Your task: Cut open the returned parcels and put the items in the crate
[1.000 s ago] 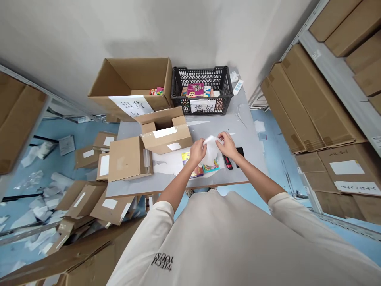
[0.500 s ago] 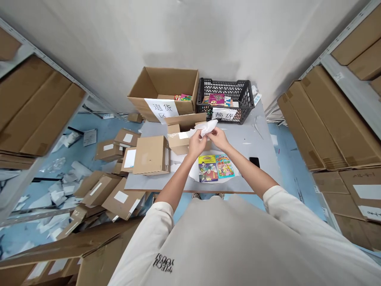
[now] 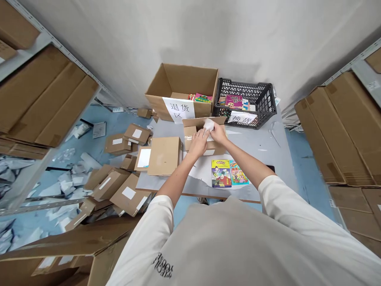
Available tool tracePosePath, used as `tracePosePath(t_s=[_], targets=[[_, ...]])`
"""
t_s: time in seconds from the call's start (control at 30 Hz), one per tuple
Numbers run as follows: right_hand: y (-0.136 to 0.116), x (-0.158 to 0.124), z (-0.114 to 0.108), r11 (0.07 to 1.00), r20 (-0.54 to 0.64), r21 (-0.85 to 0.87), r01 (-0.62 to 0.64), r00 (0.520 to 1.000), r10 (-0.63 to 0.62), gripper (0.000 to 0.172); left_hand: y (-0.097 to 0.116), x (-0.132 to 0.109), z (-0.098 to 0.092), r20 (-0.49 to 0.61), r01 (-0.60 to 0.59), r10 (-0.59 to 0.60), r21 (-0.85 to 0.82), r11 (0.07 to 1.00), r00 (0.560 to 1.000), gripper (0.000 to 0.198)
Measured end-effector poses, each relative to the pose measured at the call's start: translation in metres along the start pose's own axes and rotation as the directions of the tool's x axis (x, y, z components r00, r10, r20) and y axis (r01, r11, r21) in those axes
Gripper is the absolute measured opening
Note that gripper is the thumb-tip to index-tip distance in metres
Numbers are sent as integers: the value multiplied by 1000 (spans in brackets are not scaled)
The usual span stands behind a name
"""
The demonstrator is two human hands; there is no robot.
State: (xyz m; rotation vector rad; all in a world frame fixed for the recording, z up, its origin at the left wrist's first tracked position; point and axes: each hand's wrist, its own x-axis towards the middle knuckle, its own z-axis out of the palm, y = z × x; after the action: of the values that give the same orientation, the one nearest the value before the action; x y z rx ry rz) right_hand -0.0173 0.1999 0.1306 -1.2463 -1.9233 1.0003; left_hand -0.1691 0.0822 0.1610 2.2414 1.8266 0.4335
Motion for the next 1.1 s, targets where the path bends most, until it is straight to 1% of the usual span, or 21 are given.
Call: tracePosePath(t_s=[0.07, 0.13, 0.2, 0.27, 0.37, 0.43, 0.53, 0.6, 0.63, 0.7, 0.8, 0.9, 0.97, 1.03, 1.07, 1.1], targets=[[6, -3, 2, 987, 75, -160, -23, 997, 35, 41, -7, 5, 10, 71, 48, -48, 11, 999, 996, 70], [7, -12, 0, 952, 79, -307, 0, 997, 26, 45, -12, 11, 18, 103, 94, -93, 0, 996, 990, 63], [6, -22, -3, 903, 65, -429, 36, 998, -9, 52, -14, 18, 23, 97, 138, -134, -30, 990, 986, 55], [3, -29, -4, 858, 130, -508, 78, 991, -13, 52, -14, 25, 24, 77, 187, -182, -57, 981, 980, 50], [2, -30, -2, 839, 297, -531, 123, 954, 48, 50, -13, 30, 18, 16, 229, -229, -96, 969, 973, 49], [3, -27, 1, 842, 338, -525, 121, 938, 76, 51, -10, 26, 12, -63, 209, -220, -141, 968, 974, 54], [3, -28, 1, 849, 296, -514, 124, 954, 40, 51, -2, 10, 4, -182, 155, -190, -194, 969, 965, 57], [1, -33, -6, 860, 231, -491, 140, 972, -27, 49, 6, -6, 2, -218, 130, -174, -202, 971, 960, 56], [0, -38, -12, 867, 196, -475, 150, 979, -62, 49, 11, -14, 3, -217, 116, -159, -201, 973, 963, 55], [-1, -50, -28, 879, 129, -449, 161, 985, -115, 46, 22, -29, 8, -181, 71, -107, -196, 978, 978, 54], [4, -76, -57, 892, 43, -429, 146, 989, -141, 43, 41, -47, 24, -91, 2, -19, -185, 983, 996, 54], [24, -113, -83, 907, -44, -414, 80, 993, -108, 42, 62, -58, 48, 3, -33, 34, -179, 983, 999, 53], [47, -144, -95, 917, -84, -399, -7, 996, -29, 41, 76, -64, 67, 88, -27, 44, -185, 982, 995, 52], [76, -177, -102, 916, -91, -377, -138, 989, 112, 41, 89, -69, 88, 206, 5, 35, -189, 982, 978, 51], [91, -193, -103, 905, -85, -363, -222, 975, 206, 41, 96, -72, 100, 274, 26, 27, -187, 982, 961, 52], [106, -210, -104, 882, -78, -348, -318, 947, 311, 42, 102, -75, 111, 341, 42, 23, -182, 982, 940, 52]])
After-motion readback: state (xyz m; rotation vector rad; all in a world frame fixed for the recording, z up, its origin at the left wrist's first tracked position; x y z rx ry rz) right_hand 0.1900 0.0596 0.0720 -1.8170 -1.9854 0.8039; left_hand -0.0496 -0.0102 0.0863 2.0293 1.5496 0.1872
